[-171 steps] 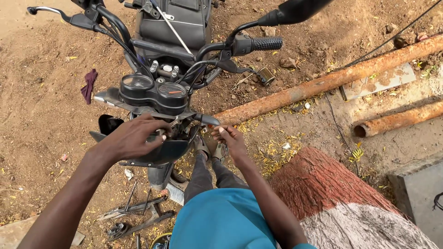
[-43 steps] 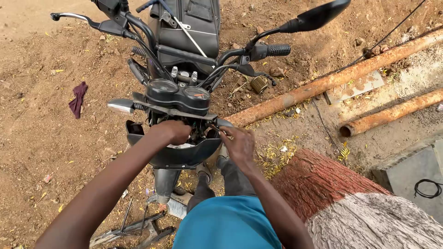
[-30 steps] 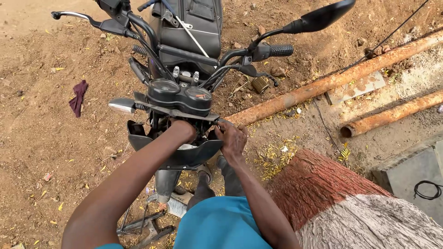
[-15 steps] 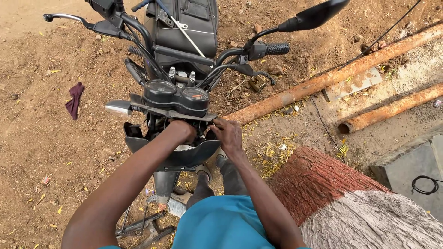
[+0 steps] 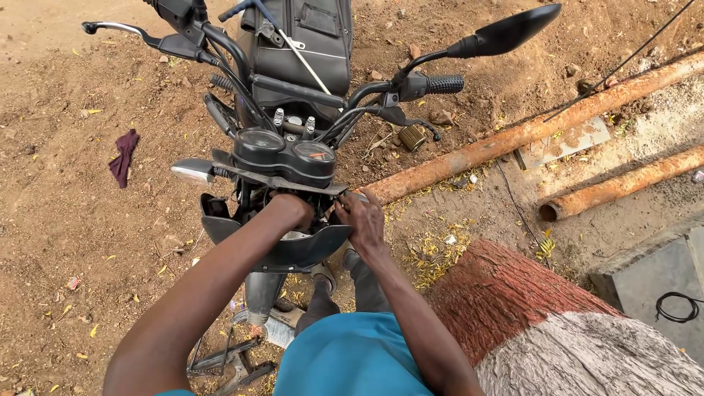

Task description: The recorder is repairing a motorcycle, specifically working on the front headlight and indicators area using various tools.

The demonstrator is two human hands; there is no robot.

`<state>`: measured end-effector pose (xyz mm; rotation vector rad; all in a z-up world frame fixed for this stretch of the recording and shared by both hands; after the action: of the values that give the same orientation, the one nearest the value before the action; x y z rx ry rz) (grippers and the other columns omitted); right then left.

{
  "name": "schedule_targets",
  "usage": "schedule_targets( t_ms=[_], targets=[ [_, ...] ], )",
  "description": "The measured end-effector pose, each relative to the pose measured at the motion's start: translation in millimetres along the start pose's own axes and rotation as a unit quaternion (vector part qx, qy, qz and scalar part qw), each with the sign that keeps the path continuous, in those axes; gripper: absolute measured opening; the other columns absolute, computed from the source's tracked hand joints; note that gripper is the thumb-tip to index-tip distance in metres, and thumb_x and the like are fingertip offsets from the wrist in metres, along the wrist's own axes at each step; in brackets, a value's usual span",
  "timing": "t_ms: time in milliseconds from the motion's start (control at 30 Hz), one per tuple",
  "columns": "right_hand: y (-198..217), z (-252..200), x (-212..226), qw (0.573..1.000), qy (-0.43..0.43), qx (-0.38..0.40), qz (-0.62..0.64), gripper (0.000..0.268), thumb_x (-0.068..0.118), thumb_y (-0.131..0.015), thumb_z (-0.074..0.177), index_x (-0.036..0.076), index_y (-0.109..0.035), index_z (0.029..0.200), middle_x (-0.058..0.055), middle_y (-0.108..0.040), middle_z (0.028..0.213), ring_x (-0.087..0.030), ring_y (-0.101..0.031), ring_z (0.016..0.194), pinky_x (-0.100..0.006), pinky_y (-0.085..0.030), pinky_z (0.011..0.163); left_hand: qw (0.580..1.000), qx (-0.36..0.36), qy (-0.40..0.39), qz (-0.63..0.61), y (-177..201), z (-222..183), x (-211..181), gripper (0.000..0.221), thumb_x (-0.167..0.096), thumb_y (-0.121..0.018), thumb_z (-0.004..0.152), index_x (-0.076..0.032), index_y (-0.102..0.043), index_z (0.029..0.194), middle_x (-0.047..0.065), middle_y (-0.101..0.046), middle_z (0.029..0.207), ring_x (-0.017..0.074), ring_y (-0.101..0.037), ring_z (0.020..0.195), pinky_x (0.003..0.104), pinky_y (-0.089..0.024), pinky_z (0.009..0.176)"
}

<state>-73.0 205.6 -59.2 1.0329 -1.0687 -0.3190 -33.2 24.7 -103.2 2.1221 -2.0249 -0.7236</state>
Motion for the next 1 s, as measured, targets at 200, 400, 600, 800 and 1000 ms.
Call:
schedule_targets(
  t_ms=[200,400,600,800,1000],
  targets=[
    [7,-2,8,0.996,0.072,-0.052,0.009,0.015,0.013,-0.065,0.101,0.0,-0.071,0.102,-0.019,-0.078,0.095,-0.027,-0.078,0.081,-0.046,-0.043,0.118,1.0,0.013,0.002,0.001,2,2,-9,0.044,-0.029,-0.058,0.093,-0.006,-0.073,0.128,0.015,-0.077,0.118,0.031,-0.075,0.102,0.044,-0.057,0.086],
    [8,2,18,0.991,0.096,-0.094,0.004,0.008,0.01,-0.074,0.092,0.003,-0.07,0.093,-0.014,-0.078,0.086,-0.026,-0.077,0.076,-0.046,-0.056,0.106,1.0,0.024,0.005,0.002,9,2,-13,0.045,-0.03,-0.059,0.093,-0.006,-0.073,0.129,0.014,-0.078,0.117,0.0304,-0.076,0.1,0.044,-0.058,0.084],
    [-12,-5,-3,0.976,-0.087,-0.056,0.19,0.02,0.016,-0.082,0.085,0.002,-0.069,0.093,-0.01,-0.077,0.088,-0.021,-0.079,0.079,-0.029,-0.067,0.063,0.998,0.032,-0.036,-0.032,31,-31,-33,0.058,-0.037,-0.057,0.096,-0.007,-0.052,0.145,0.018,-0.074,0.123,0.033,-0.074,0.106,0.047,-0.057,0.088],
    [-7,-5,1,0.984,-0.056,-0.057,0.161,0.013,0.004,-0.082,0.081,0.004,-0.071,0.088,-0.01,-0.079,0.079,-0.023,-0.078,0.069,-0.051,-0.045,0.112,0.993,0.03,-0.076,-0.082,26,-20,-31,0.072,-0.029,-0.053,0.092,-0.016,-0.031,0.159,0.019,-0.066,0.138,0.033,-0.069,0.119,0.047,-0.052,0.101],
    [-4,-2,4,0.985,-0.063,-0.094,0.131,0.013,0.003,-0.081,0.083,0.004,-0.069,0.085,-0.01,-0.078,0.075,-0.021,-0.073,0.059,-0.049,-0.039,0.123,0.992,0.034,-0.078,-0.094,24,-17,-30,0.096,-0.024,-0.058,0.093,-0.022,0.006,0.165,0.021,-0.046,0.154,0.0321,-0.056,0.132,0.046,-0.047,0.107]
  ],
)
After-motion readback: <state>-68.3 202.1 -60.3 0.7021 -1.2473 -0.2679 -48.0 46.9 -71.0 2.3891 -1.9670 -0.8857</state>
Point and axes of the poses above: each hand's wrist, its own z-axis towards the middle knuckle, its own y-axis out of the back of the hand, x = y × z, the point moved 5 cm from there along z, towards the middle knuckle
